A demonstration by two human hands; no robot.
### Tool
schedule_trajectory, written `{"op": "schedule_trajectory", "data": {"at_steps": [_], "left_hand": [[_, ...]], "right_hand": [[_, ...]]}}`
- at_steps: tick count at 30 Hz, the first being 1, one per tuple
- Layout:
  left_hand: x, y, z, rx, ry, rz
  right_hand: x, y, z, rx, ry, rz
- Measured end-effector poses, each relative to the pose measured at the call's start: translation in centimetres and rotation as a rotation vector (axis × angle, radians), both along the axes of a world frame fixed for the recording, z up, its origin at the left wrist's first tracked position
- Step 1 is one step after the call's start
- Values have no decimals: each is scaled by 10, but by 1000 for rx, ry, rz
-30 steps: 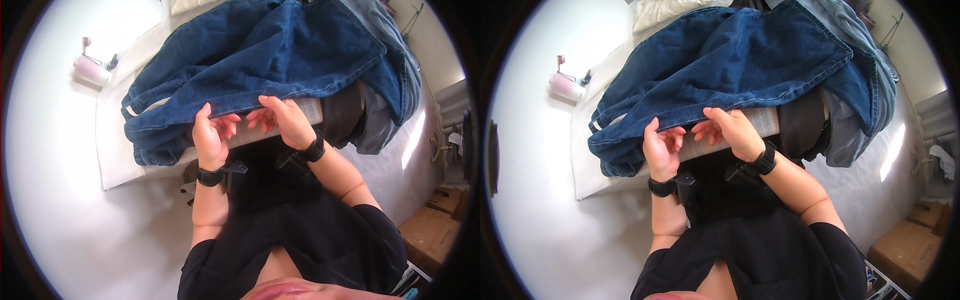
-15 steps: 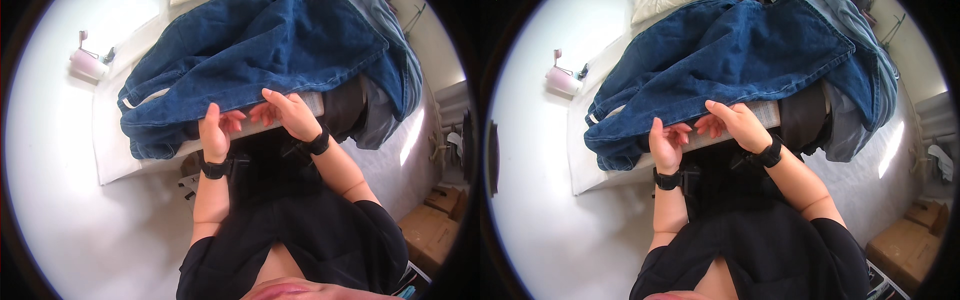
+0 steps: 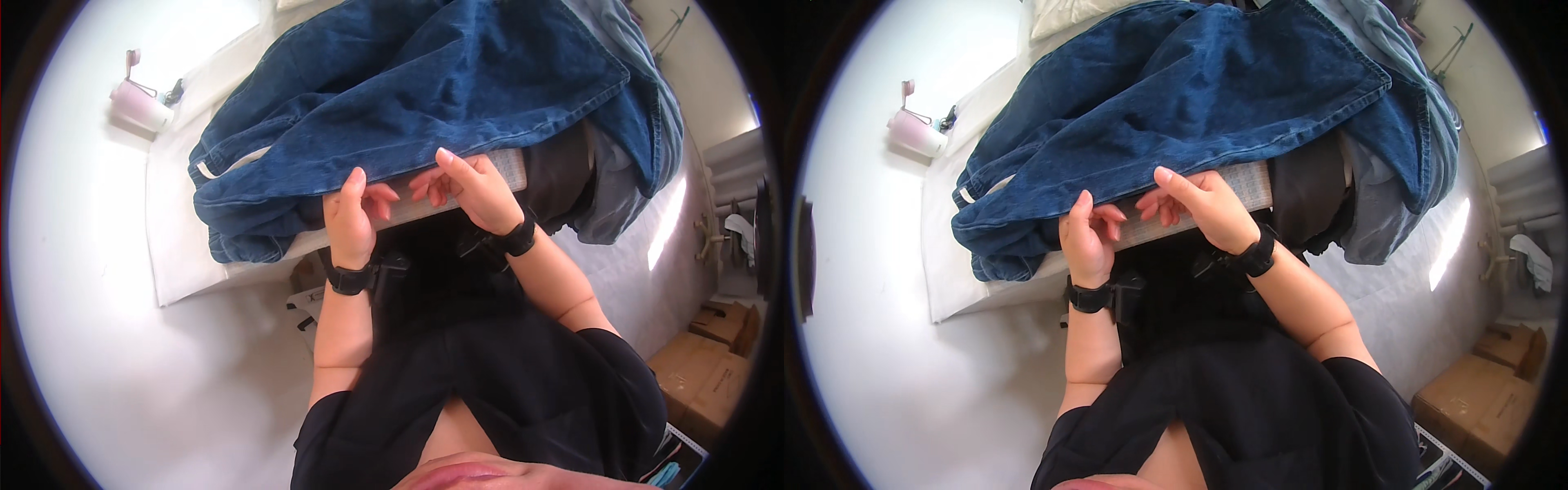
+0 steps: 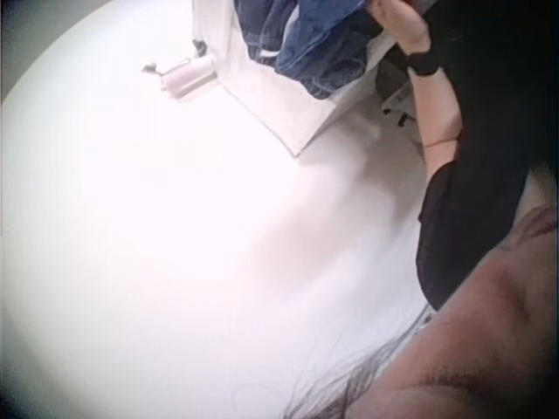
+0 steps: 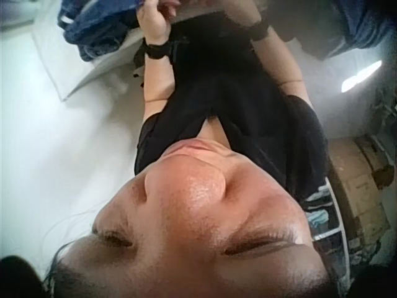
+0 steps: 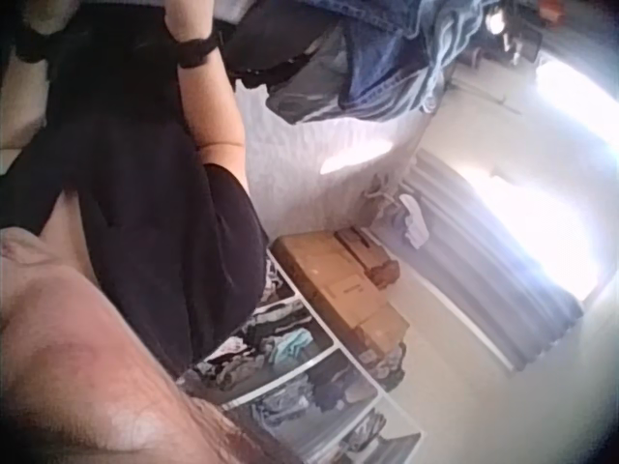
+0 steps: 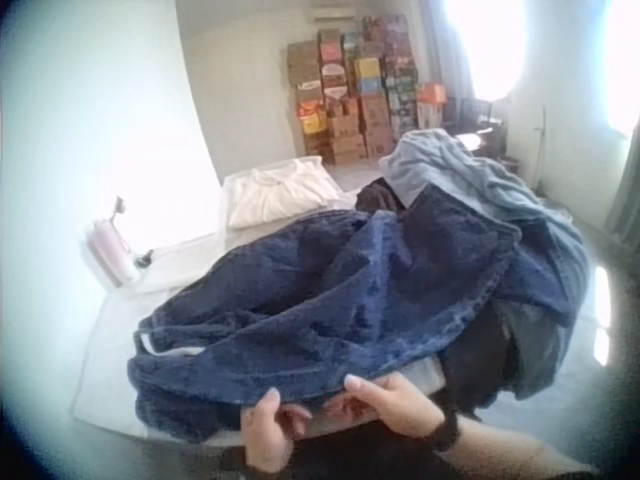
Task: The person handles a pair of denim jeans, first checking the elastic waistband and then the hem of one pant leg.
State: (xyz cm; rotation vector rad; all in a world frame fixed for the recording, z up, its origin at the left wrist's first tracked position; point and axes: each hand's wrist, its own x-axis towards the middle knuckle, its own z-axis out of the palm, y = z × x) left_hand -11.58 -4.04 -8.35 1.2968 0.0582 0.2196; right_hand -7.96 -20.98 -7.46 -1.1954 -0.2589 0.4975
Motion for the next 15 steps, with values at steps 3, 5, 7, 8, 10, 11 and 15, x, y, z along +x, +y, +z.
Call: {"op": "schedule_trajectory", "data": {"at_steps": [3,5,7,8,10,11,15], "left_hand": [[1,3,1,-69,-4,26],[2,4,0,-102,-34,73],[4,4,-3,-136,-55,108],[4,4,-3,-137,-51,105],[4,4,-2,-146,-49,113],[4,3,-2,-146,-48,111],[4,3,-3,-180,-54,102]], "right_hand": [[-4,-6,-1,13,-114,29],[-8,-14,2,-20,-171,-58],[-10,-21,10,-49,-295,-219],[-8,-22,13,-70,-337,-269],[-9,-22,29,-180,-263,-298],[-10,-22,29,-181,-262,-301],[-9,-19,26,-632,-628,-372]]}}
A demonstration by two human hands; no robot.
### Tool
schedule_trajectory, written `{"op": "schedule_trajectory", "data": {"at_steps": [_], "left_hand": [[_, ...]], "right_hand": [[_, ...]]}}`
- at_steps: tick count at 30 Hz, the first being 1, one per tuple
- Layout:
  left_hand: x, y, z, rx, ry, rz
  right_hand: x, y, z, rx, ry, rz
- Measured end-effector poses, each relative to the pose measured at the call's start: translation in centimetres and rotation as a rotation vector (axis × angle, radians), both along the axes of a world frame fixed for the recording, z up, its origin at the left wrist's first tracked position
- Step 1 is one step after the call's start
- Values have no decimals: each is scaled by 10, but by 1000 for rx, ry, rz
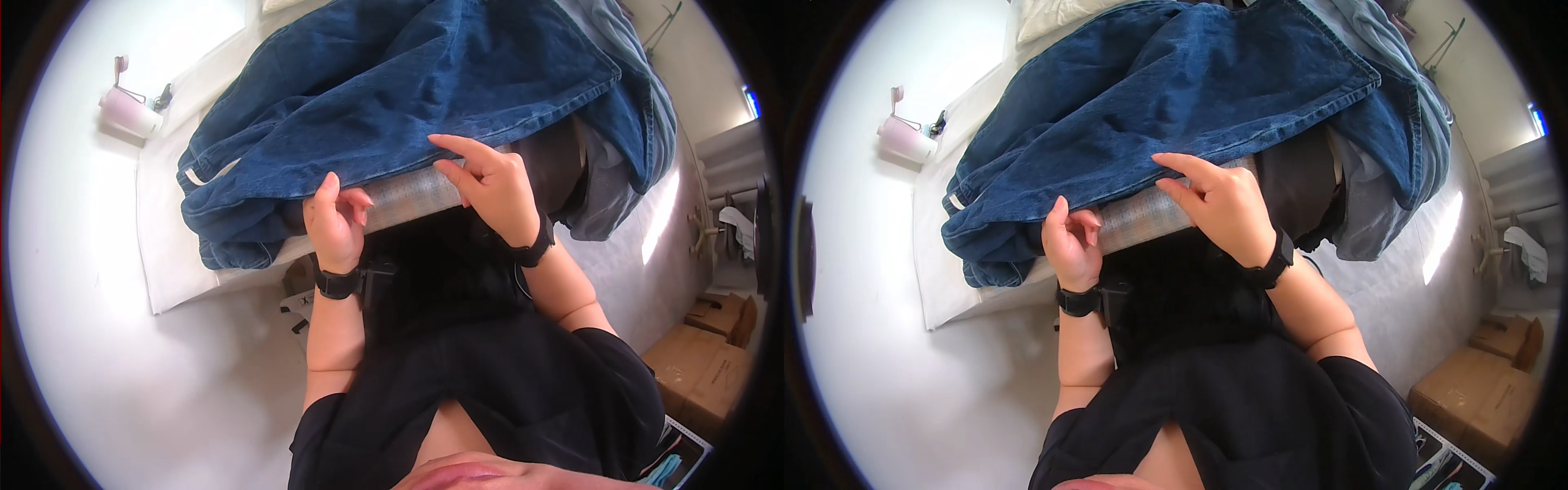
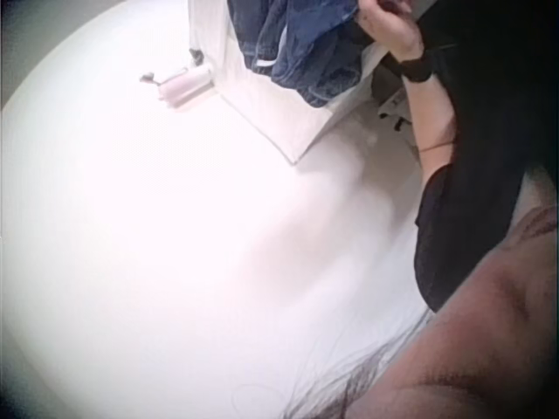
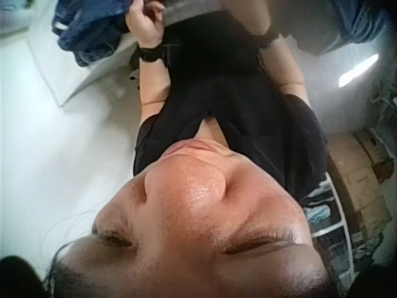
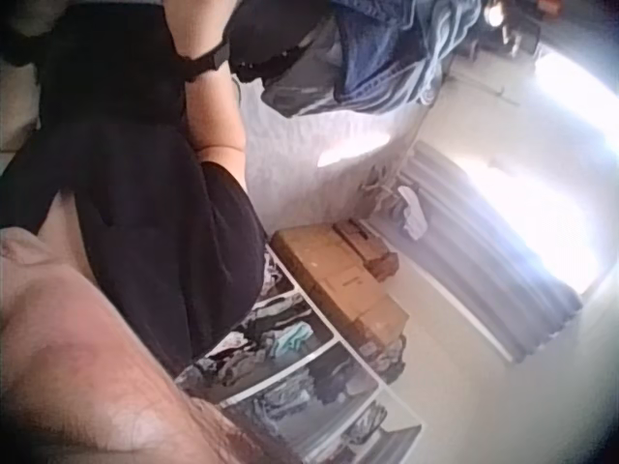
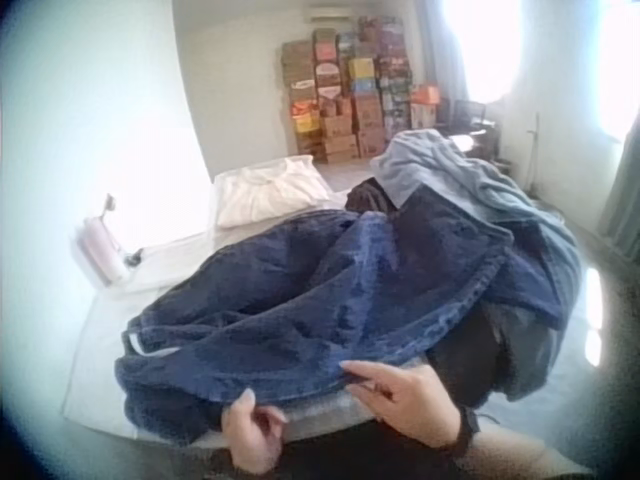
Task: The person handles a pair of denim jeans, first checking the elastic waistband and then the hem of one pant leg.
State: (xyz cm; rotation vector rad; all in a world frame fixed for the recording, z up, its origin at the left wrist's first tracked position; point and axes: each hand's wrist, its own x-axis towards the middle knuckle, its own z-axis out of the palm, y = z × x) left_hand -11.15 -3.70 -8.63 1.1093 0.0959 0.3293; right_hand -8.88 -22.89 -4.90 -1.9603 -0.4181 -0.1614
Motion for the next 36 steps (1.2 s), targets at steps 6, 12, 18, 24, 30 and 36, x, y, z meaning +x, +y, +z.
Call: {"op": "schedule_trajectory", "data": {"at_steps": [6,12,18,24,30,36], "left_hand": [[-1,0,0,16,-5,-12],[-3,-1,1,123,-56,-90],[-5,-18,9,356,61,-333],[0,-24,10,155,161,-212],[-1,-23,9,156,163,-226],[-2,-24,10,138,128,-220]], "right_hand": [[6,3,-11,-132,-223,-52],[6,6,-6,-148,-282,-111],[6,7,-6,-151,-299,-144],[1,4,-2,-208,-263,-116],[-7,14,8,-236,-268,-13],[-2,20,-1,-228,-346,-13]]}}
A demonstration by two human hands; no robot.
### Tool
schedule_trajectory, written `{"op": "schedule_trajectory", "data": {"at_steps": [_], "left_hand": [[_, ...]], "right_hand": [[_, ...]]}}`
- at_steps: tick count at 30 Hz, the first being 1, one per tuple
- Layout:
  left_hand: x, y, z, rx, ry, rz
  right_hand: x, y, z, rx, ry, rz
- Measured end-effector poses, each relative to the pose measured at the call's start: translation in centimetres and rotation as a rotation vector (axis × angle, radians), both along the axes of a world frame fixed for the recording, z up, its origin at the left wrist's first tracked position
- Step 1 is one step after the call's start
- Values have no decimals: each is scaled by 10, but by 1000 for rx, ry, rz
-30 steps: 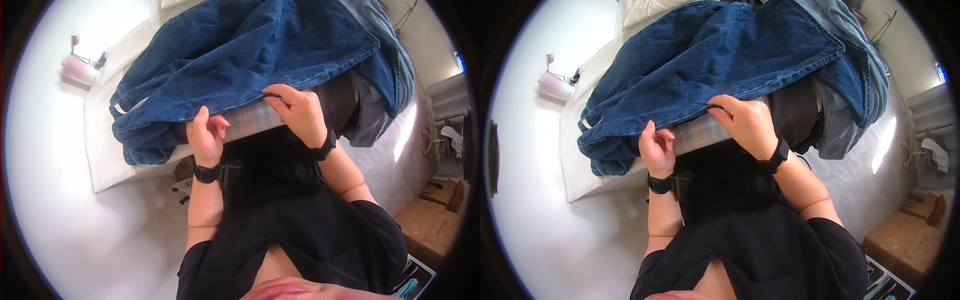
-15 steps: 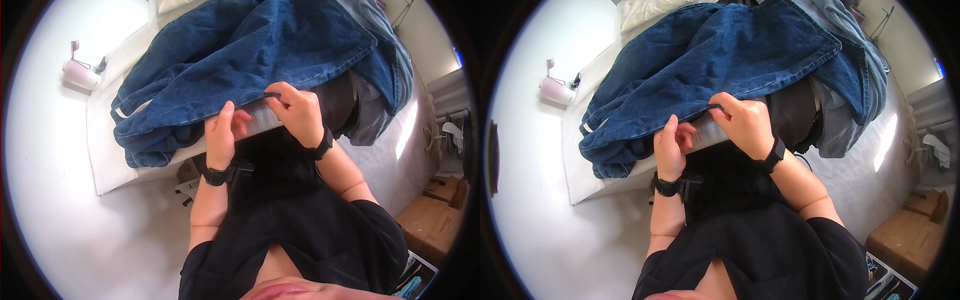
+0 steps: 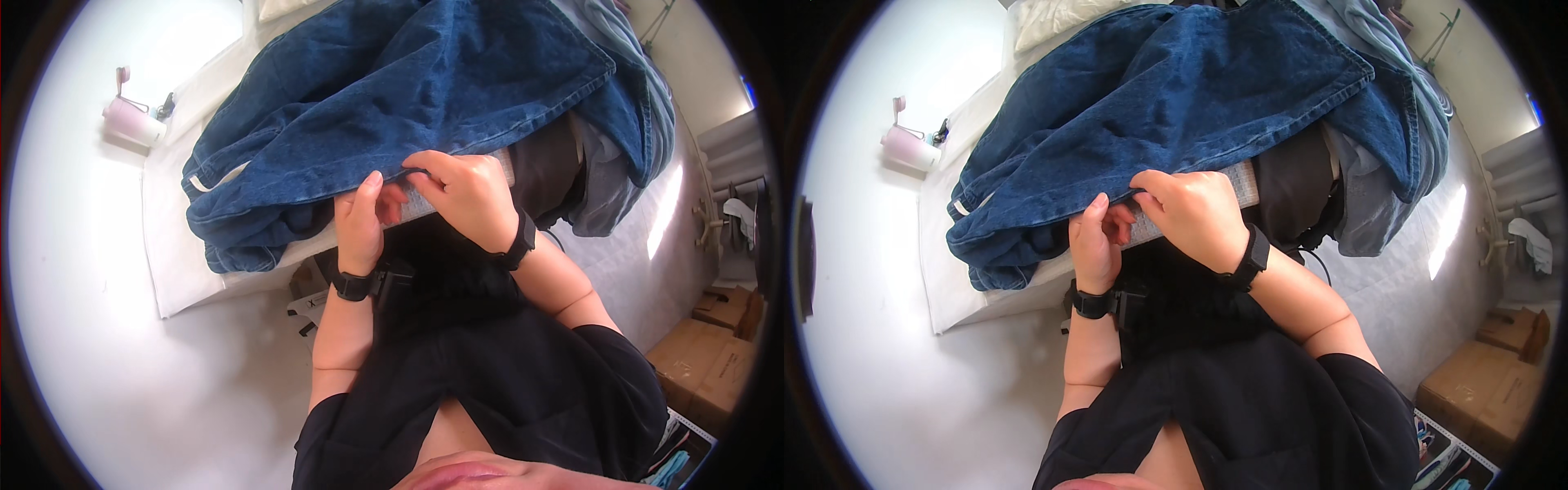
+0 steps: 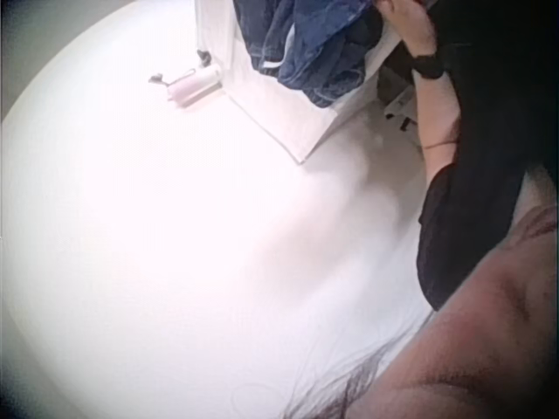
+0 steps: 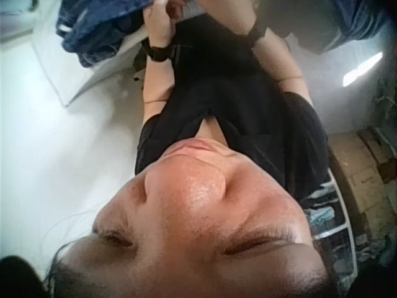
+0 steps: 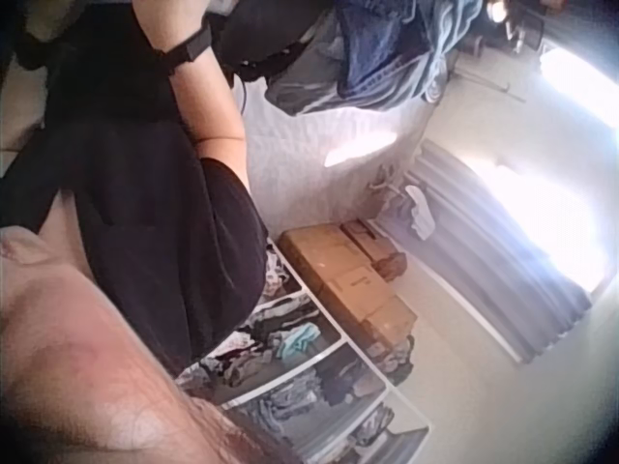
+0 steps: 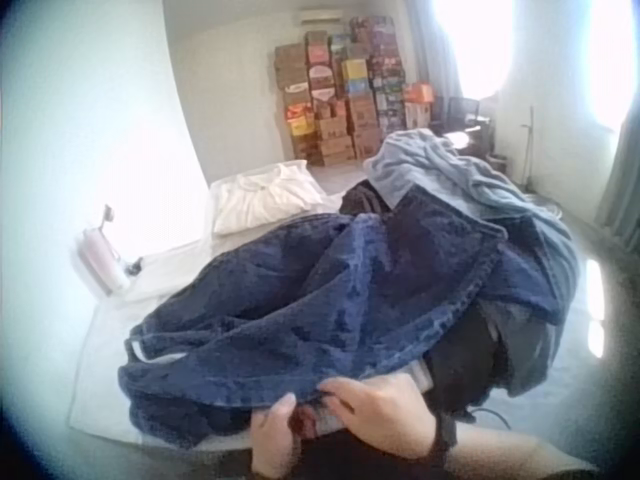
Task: The person handles a pair of denim jeans, first checking the elastic waistband and then the hem of one pant leg.
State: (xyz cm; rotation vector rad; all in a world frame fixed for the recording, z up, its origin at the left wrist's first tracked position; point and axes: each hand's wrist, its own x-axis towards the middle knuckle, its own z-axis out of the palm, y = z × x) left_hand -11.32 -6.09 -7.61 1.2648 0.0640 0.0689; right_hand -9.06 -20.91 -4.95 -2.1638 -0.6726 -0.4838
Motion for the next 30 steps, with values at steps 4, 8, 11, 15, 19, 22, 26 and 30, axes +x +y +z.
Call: {"op": "schedule_trajectory", "data": {"at_steps": [4,8,11,15,19,22,26,30], "left_hand": [[0,7,-11,89,-48,-92],[-1,-1,-6,177,-38,-84],[1,-1,-10,141,-43,2],[3,1,-16,186,-84,-9],[5,-1,-14,191,-86,-1],[4,-1,-15,192,-94,1],[4,1,-19,260,-84,-11],[4,1,-18,271,-74,-9]], "right_hand": [[1,1,2,22,28,-44],[0,2,2,74,17,-38],[-1,1,4,61,34,-36],[-3,-2,5,-26,-2,-7],[-3,-6,16,-46,-47,17],[2,-8,21,-89,-137,44],[10,-2,12,-7,-210,110],[11,1,11,-38,-183,139]]}}
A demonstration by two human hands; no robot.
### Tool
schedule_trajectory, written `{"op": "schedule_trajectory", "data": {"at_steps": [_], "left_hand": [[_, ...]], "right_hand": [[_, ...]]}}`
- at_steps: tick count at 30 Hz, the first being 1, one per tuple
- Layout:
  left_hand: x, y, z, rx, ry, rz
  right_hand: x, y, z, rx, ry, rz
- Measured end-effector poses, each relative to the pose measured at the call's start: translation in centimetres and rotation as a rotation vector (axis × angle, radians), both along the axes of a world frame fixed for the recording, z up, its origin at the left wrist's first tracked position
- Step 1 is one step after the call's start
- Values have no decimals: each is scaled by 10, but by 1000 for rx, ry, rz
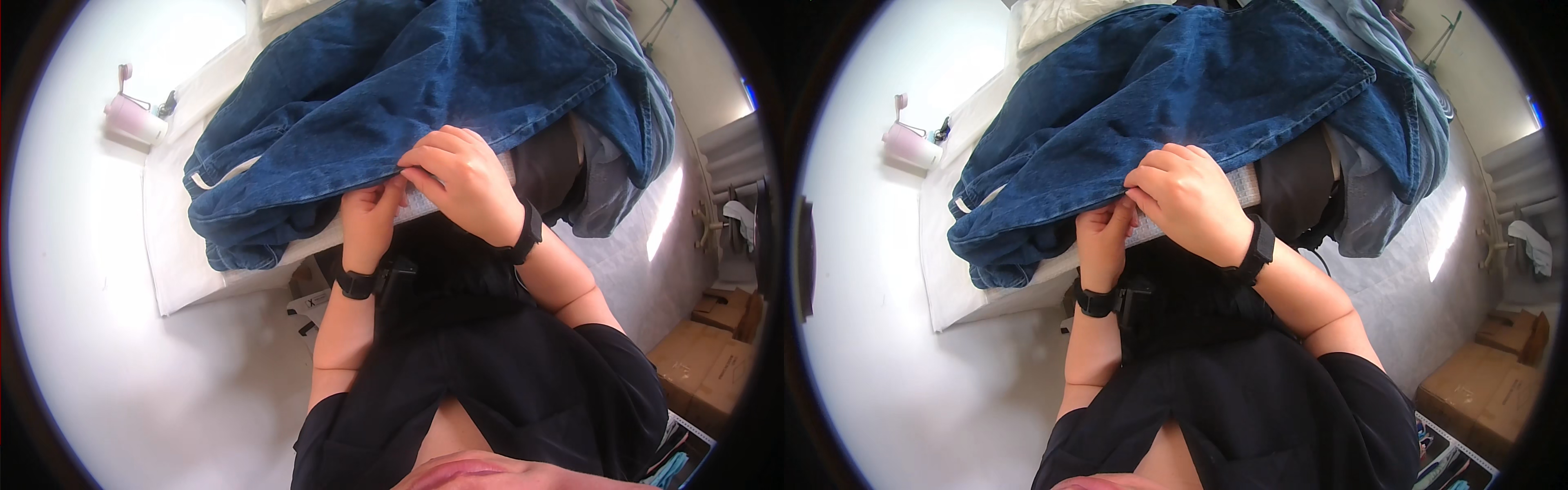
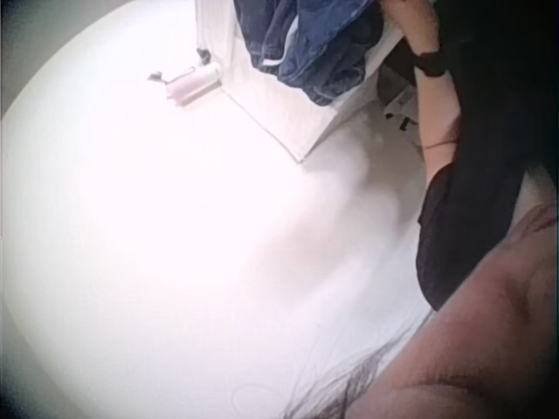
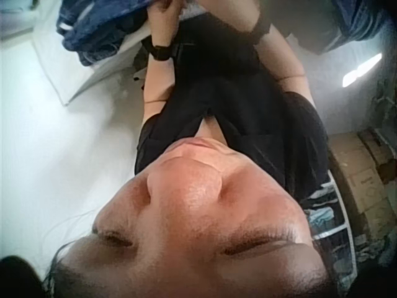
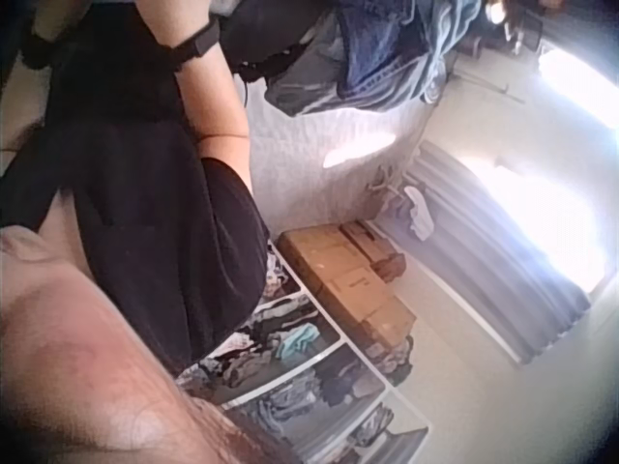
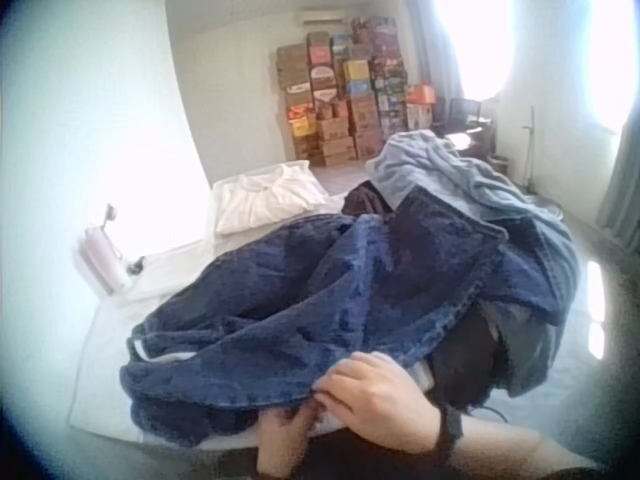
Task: The person handles a pair of denim jeans, first checking the elastic waistband and then the hem of one pant leg.
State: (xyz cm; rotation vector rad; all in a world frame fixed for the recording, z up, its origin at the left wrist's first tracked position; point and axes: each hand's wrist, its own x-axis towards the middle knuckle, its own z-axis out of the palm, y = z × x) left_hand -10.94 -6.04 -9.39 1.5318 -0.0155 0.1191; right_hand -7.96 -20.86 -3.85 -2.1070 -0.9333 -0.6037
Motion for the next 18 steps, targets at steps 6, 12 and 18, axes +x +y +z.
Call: {"op": "schedule_trajectory", "data": {"at_steps": [6,12,18], "left_hand": [[-1,2,-4,-21,-7,54],[-6,-3,14,50,15,1],[-4,-2,3,-64,-60,-48]], "right_hand": [[0,4,-4,-31,-77,7],[3,5,-6,26,-152,-49],[-5,3,-15,14,-110,-11]]}}
